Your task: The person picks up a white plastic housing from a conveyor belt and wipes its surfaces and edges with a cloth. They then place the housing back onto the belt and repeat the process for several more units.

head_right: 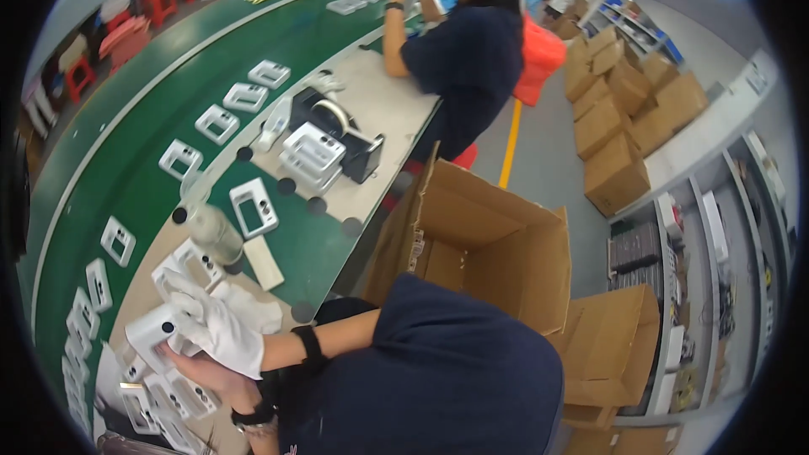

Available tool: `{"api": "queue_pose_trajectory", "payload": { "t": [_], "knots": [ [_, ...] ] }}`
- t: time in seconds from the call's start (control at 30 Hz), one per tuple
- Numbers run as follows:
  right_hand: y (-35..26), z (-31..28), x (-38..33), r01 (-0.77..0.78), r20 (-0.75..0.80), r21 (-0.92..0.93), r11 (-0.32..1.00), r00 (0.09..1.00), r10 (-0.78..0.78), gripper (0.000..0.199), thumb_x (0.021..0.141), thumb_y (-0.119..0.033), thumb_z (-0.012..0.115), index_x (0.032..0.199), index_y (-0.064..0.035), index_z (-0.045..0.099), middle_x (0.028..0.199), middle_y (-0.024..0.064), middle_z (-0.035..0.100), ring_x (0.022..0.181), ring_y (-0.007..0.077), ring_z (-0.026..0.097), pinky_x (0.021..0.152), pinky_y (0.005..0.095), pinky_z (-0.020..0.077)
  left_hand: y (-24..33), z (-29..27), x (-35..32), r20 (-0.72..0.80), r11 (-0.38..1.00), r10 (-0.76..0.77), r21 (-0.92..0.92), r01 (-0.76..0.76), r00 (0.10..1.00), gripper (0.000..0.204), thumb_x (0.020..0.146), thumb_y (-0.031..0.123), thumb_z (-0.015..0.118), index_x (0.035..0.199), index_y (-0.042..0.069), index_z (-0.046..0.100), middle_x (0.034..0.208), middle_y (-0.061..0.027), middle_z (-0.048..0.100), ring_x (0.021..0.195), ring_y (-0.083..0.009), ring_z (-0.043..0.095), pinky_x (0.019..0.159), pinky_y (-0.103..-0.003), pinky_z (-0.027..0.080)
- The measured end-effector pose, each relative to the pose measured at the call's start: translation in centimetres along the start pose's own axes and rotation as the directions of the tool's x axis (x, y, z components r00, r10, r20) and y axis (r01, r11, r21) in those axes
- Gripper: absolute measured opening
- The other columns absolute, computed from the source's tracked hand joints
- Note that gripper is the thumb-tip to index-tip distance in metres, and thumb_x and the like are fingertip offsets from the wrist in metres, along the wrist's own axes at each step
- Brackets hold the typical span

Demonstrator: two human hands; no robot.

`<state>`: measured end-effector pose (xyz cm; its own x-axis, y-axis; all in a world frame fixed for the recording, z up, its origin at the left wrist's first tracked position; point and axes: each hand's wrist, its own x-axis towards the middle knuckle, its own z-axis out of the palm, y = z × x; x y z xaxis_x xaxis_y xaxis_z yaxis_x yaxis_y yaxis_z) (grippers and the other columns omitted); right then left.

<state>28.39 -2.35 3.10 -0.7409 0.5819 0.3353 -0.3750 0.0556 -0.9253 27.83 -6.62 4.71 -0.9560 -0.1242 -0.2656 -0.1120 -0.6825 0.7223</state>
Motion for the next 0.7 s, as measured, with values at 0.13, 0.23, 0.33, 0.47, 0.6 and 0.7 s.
{"api": "queue_pose_trajectory", "payload": {
  "t": [0.13,0.23,0.33,0.47,0.6,0.7],
  "knots": [
    [-0.3,-0.9,1.3,-0.240,0.076,0.167,0.956,0.970,0.230,0.049,0.085,-0.033,0.040,0.120,0.0004,0.036,0.105,0.0122,0.052,0.082,0.0152,0.055,0.071,0.0278,0.0443,-1.8,-1.7,-0.3,0.269,0.948,0.259,0.114,-0.298,0.928,0.025,0.087,0.027,0.041,0.080,0.003,0.046,0.075,-0.0021,0.042,0.079,-0.0138,0.049,0.078,-0.030,0.039],
    [0.2,-0.9,1.6,-0.587,0.279,0.315,0.746,0.808,0.519,0.052,0.086,-0.037,0.038,0.123,-0.0003,0.033,0.108,0.0118,0.051,0.081,0.0145,0.054,0.070,0.0269,0.0443,-0.5,-5.4,4.8,0.690,0.986,0.070,-0.158,0.055,0.721,0.023,0.087,0.025,0.041,0.082,0.002,0.045,0.077,-0.0032,0.041,0.079,-0.0156,0.048,0.075,-0.030,0.040],
    [-0.3,-1.4,2.3,-0.761,0.438,0.374,0.530,0.648,0.623,0.055,0.086,-0.040,0.036,0.124,-0.0008,0.031,0.109,0.0116,0.050,0.080,0.0140,0.054,0.069,0.0263,0.0442,1.6,-8.2,9.8,0.905,0.945,0.032,-0.166,0.283,0.425,0.022,0.086,0.024,0.041,0.087,0.002,0.044,0.081,-0.0053,0.042,0.079,-0.0178,0.049,0.073,-0.030,0.041],
    [-3.6,-1.4,2.8,-0.350,0.508,-0.164,0.922,0.772,0.383,0.048,0.088,-0.037,0.030,0.118,-0.0007,0.039,0.105,0.0120,0.049,0.077,0.0153,0.055,0.067,0.0258,0.0446,1.1,-8.0,8.7,0.835,0.998,0.067,-0.048,-0.050,0.545,0.026,0.086,0.023,0.041,0.098,0.000,0.043,0.091,-0.0103,0.045,0.081,-0.0217,0.050,0.072,-0.030,0.043],
    [-4.3,0.2,4.7,0.044,0.476,-0.270,0.962,0.875,0.093,0.041,0.086,-0.030,0.035,0.107,0.0031,0.047,0.093,0.0137,0.049,0.076,0.0252,0.052,0.071,0.0311,0.0428,-1.4,-7.4,6.5,0.333,0.719,0.479,0.382,-0.580,0.812,0.039,0.084,0.027,0.043,0.112,0.000,0.038,0.106,-0.0151,0.044,0.087,-0.0255,0.051,0.075,-0.031,0.044],
    [-3.6,2.2,4.5,0.325,0.462,-0.369,0.871,0.877,-0.132,0.039,0.083,-0.027,0.038,0.102,0.0049,0.050,0.088,0.0152,0.048,0.078,0.0300,0.050,0.074,0.0355,0.0415,-2.0,-8.3,7.8,0.139,0.696,0.574,0.436,-0.570,0.807,0.050,0.083,0.031,0.044,0.121,0.001,0.032,0.117,-0.0177,0.040,0.098,-0.0281,0.049,0.080,-0.035,0.043]
  ]
}}
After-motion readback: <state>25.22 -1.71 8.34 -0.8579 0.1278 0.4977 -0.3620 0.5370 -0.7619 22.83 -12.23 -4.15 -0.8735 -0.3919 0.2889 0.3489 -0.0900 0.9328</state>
